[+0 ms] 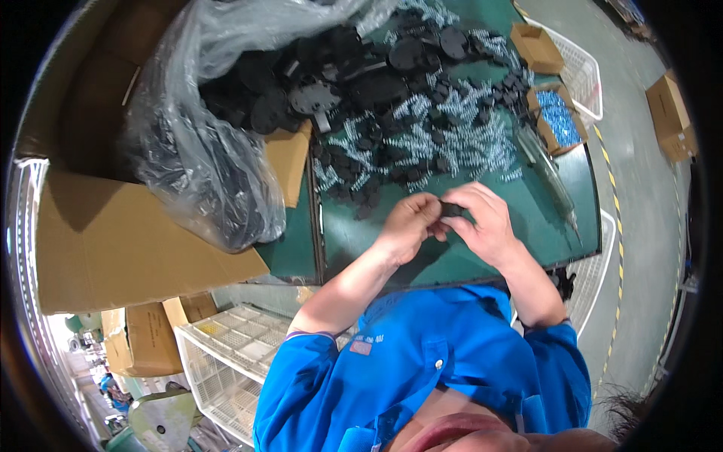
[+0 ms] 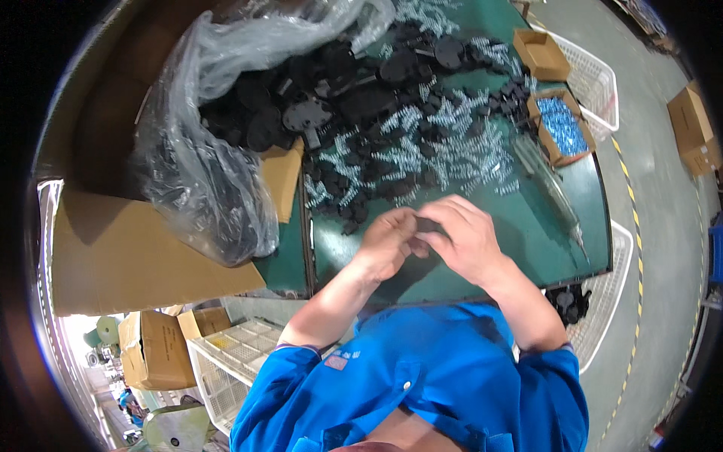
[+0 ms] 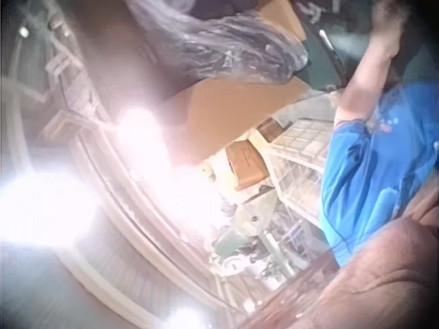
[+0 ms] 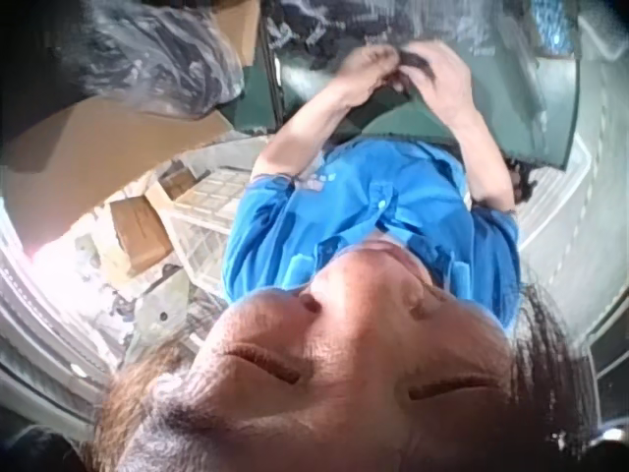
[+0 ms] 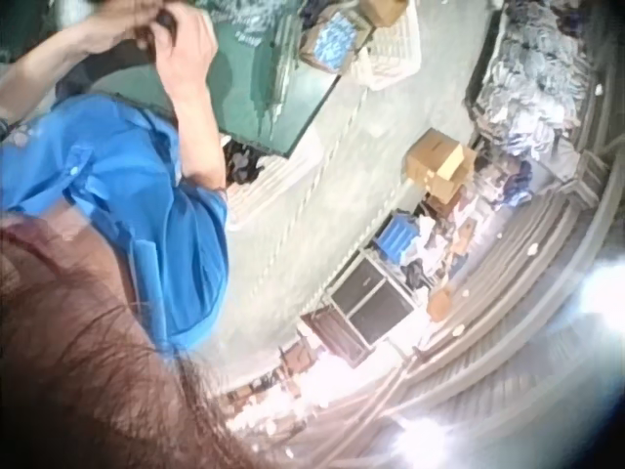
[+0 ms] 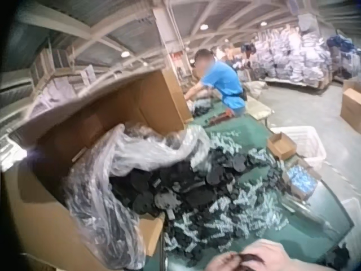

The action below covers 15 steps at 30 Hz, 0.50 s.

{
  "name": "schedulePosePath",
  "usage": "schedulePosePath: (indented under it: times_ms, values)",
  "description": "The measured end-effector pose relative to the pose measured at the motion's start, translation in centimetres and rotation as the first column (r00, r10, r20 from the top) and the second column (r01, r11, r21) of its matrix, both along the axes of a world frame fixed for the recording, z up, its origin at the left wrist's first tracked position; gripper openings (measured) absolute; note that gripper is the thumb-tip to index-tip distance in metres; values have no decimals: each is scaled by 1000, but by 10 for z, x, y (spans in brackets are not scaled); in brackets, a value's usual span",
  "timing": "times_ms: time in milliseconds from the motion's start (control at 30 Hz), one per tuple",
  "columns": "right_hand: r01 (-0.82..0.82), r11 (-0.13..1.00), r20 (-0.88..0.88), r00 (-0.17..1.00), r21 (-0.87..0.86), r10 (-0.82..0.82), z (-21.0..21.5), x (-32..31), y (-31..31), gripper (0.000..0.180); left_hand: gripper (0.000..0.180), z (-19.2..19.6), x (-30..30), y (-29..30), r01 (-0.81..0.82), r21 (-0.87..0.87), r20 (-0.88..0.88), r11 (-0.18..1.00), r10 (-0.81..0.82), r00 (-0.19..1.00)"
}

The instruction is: The person repeatedly picks up small black plastic components and metal springs from a green workbench, aligns them, and uses a pneumatic screwdriver to fasten them together. The assembled units are placed into a white basket on the right side of the table.

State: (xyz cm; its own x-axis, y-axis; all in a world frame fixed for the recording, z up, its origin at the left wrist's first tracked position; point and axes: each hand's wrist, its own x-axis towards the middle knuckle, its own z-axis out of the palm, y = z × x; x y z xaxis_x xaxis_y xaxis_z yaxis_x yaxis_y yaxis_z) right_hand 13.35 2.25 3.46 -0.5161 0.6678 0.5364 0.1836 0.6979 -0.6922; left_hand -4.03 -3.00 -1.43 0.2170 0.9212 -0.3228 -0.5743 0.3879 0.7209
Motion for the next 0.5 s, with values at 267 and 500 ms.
schedulePosePath:
  times_ms: [267, 500]
  values:
    - [190, 963, -198, 953, -192, -228, -12, 61, -3, 23, 69, 58, -66, 117, 33, 174, -855, 984, 167, -491]
    - [168, 977, -225, 955, -131, -195, -11, 87, -10, 22, 50, 43, -63, 161, -8, 311, -834, 950, 269, -481]
